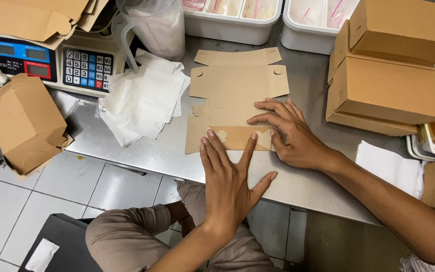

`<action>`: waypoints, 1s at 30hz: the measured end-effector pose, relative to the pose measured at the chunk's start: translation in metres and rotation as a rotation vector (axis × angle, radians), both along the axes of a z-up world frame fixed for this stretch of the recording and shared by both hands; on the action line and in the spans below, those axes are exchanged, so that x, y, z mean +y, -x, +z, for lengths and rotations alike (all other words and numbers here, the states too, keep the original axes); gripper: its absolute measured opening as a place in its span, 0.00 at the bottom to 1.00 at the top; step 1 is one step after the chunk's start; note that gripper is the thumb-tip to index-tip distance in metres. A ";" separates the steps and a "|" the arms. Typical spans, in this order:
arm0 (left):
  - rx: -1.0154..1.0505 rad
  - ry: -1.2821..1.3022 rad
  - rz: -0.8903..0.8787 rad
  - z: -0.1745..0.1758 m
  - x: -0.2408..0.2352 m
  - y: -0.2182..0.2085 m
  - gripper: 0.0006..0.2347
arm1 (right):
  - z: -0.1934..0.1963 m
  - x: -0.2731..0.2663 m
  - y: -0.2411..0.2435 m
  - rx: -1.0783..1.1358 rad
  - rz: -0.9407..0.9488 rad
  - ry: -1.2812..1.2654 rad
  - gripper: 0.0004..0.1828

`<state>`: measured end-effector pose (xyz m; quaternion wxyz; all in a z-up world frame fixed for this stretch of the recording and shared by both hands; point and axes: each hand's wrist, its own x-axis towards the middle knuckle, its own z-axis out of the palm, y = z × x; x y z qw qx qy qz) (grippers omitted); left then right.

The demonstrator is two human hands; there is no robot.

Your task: The person folds a flat cardboard box blank on a stainless steel table, tucks flaps into slots, and forms a rectangular box. The person handles the box by hand without tools.

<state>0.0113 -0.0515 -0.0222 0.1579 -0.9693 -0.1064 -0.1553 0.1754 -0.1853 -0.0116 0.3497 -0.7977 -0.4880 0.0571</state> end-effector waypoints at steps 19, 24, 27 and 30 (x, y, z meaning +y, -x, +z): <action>0.011 -0.016 0.006 0.000 0.000 0.000 0.41 | 0.002 0.001 0.001 0.009 -0.024 0.007 0.30; 0.004 -0.012 0.003 0.000 0.000 0.000 0.40 | 0.002 0.000 0.001 0.019 -0.014 0.025 0.28; 0.001 -0.011 0.003 -0.001 0.000 0.001 0.40 | 0.005 0.000 0.003 -0.009 -0.001 0.042 0.30; -0.006 0.003 -0.001 0.000 0.000 0.000 0.40 | 0.005 -0.001 0.002 -0.024 0.025 0.043 0.32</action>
